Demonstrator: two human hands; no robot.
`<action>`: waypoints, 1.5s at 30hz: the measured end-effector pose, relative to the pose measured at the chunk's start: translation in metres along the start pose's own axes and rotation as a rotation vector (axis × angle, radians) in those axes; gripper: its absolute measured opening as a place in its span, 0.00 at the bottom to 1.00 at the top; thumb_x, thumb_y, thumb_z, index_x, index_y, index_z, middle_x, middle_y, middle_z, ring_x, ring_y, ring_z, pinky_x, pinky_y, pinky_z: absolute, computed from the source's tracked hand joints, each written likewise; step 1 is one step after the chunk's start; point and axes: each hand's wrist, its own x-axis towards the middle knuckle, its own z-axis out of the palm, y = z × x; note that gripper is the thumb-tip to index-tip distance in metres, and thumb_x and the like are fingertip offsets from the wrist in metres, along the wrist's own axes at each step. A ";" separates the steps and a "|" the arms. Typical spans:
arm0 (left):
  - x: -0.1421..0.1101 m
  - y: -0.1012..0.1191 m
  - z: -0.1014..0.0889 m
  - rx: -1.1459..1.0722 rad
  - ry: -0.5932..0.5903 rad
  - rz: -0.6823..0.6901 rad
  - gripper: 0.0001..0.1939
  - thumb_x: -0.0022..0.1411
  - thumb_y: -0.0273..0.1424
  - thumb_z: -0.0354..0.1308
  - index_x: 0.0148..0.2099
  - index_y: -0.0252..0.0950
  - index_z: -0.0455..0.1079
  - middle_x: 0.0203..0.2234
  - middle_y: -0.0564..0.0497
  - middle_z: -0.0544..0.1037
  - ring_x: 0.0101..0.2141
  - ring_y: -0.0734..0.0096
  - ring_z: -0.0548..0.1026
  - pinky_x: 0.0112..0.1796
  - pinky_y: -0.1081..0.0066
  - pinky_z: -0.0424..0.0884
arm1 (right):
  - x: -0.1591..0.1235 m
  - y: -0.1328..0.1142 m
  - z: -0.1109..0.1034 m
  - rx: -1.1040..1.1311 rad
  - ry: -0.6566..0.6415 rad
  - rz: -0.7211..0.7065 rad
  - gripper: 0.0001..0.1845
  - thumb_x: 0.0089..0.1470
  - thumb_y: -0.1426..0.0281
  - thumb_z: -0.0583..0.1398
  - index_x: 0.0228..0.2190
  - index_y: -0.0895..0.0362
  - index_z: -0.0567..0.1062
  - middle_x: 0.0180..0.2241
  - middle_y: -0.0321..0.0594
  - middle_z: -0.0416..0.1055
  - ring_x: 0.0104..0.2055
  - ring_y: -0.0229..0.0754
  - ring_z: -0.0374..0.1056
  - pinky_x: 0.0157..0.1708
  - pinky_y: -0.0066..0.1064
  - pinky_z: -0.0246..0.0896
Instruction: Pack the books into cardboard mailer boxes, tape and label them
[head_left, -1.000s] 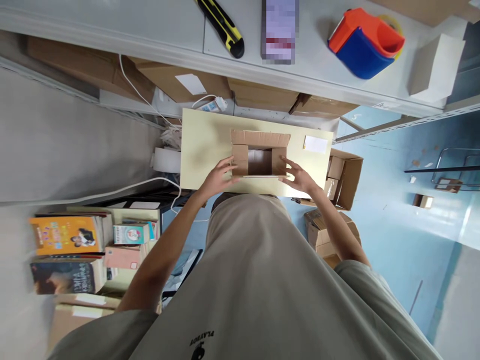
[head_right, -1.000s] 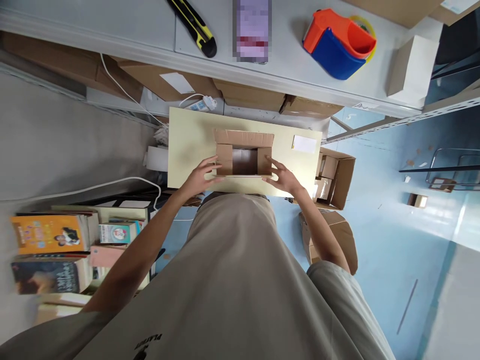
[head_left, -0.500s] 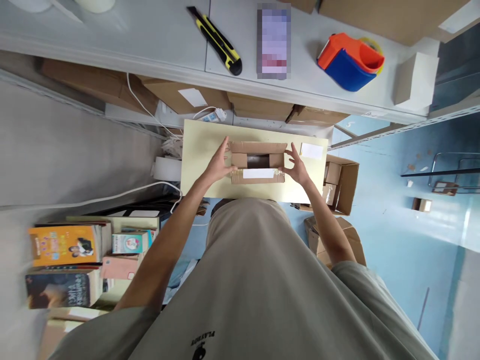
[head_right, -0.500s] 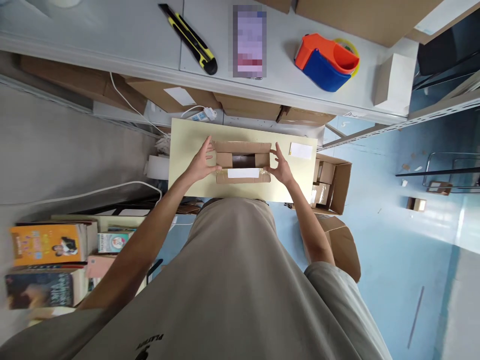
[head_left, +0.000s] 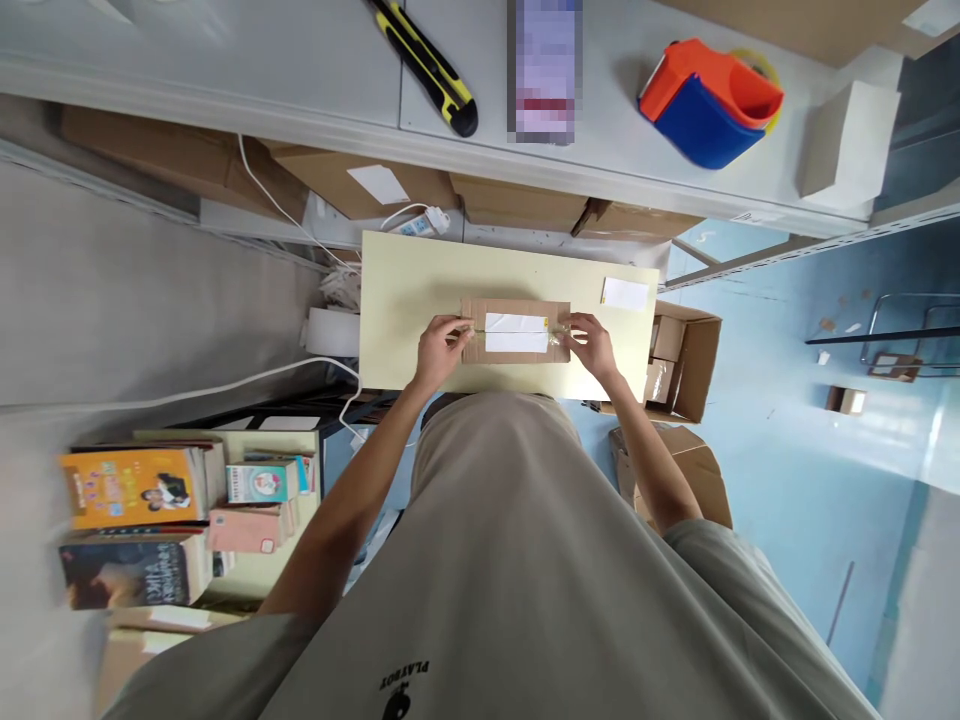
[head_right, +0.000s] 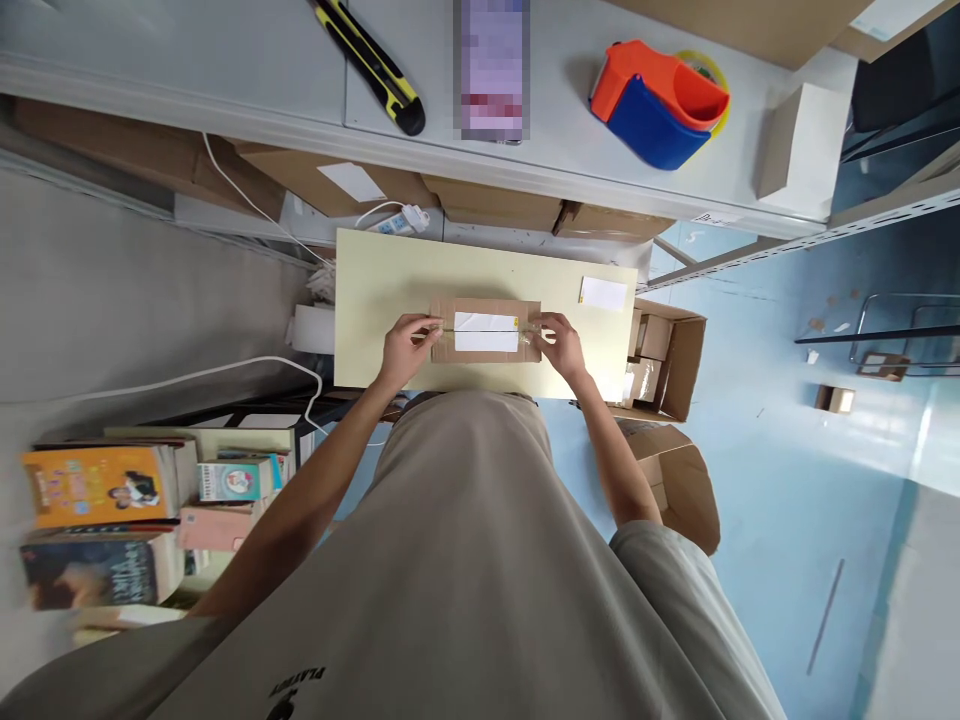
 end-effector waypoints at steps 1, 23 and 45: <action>0.001 0.000 0.004 -0.020 0.030 -0.020 0.15 0.78 0.38 0.63 0.57 0.38 0.85 0.56 0.40 0.84 0.50 0.62 0.86 0.55 0.62 0.85 | 0.001 0.002 0.004 0.033 0.023 0.020 0.23 0.72 0.49 0.64 0.55 0.51 0.85 0.65 0.51 0.79 0.58 0.54 0.84 0.59 0.50 0.86; 0.015 -0.020 0.018 -0.273 0.195 -0.145 0.24 0.64 0.56 0.70 0.43 0.40 0.87 0.43 0.42 0.90 0.42 0.55 0.87 0.47 0.58 0.83 | 0.005 0.006 0.036 0.327 0.192 0.108 0.32 0.63 0.37 0.66 0.46 0.52 0.88 0.57 0.54 0.84 0.60 0.57 0.82 0.62 0.53 0.83; 0.165 0.310 0.047 -0.031 0.125 0.815 0.20 0.86 0.35 0.53 0.69 0.38 0.80 0.48 0.43 0.81 0.47 0.59 0.83 0.54 0.61 0.81 | 0.164 -0.203 -0.214 -0.820 0.240 0.011 0.32 0.70 0.69 0.62 0.68 0.75 0.67 0.64 0.78 0.77 0.70 0.71 0.73 0.73 0.56 0.59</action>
